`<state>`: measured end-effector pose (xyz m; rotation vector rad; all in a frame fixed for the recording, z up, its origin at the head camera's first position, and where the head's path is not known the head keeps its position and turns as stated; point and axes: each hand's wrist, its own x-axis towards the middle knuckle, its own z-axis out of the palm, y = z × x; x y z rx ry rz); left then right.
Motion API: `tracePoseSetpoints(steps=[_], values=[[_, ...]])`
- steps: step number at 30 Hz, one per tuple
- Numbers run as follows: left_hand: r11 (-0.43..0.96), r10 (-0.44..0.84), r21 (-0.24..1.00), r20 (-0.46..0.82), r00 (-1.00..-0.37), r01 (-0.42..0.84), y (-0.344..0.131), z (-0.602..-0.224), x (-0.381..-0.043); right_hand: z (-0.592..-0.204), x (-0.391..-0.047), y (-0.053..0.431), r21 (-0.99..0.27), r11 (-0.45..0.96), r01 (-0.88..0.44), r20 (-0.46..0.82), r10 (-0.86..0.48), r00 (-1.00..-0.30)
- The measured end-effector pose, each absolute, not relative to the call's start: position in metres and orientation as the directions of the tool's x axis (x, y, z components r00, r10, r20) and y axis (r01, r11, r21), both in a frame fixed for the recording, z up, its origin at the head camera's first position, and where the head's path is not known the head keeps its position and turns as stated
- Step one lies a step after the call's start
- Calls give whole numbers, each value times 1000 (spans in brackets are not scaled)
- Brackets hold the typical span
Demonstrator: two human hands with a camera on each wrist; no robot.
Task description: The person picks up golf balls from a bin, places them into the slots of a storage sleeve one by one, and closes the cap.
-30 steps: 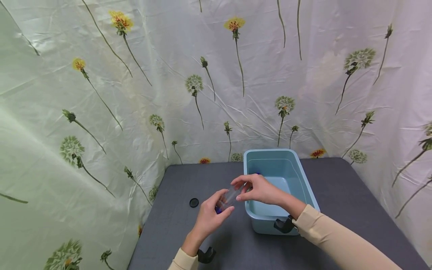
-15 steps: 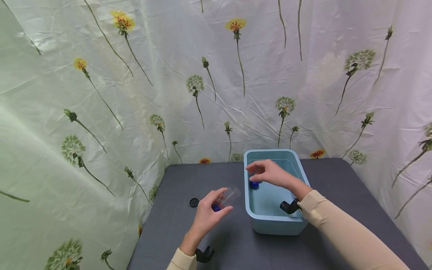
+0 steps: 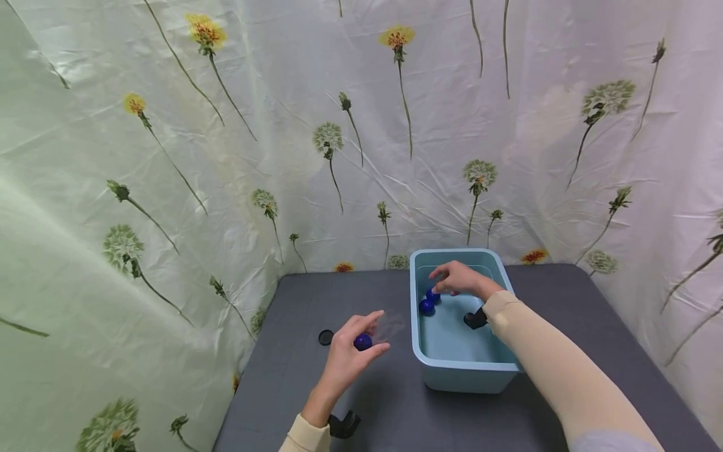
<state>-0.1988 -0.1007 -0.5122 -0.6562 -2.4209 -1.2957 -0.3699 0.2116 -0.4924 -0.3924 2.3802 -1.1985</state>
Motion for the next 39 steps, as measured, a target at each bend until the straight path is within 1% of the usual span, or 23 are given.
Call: tracePoseSetpoints(steps=[5, 17, 25, 31, 34, 39], values=[[476, 241, 703, 473, -847, 528, -102, -511, -199, -509, -380, 209, -781, 624, 28, -360, -412, -837], [467, 233, 704, 485, -843, 534, -107, -511, -199, -531, -383, 202, -738, 663, 123, -462, -364, -809], [459, 214, 753, 422, -881, 472, -104, -514, -200, -537, -379, 192, -708, 698, 105, -481, -368, -796], [436, 213, 760, 432, -876, 481, -104, -515, -200, -537, -374, 190, -682, 726, 87, -492, -367, -790], [430, 212, 760, 440, -873, 487, -105, -516, -200, -539, -373, 190, -659, 750, 58, -499, -379, -780], [456, 199, 760, 420, -886, 463, -106, -519, -199, -545, -370, 184, -629, 776, 51, -532, -381, -756]])
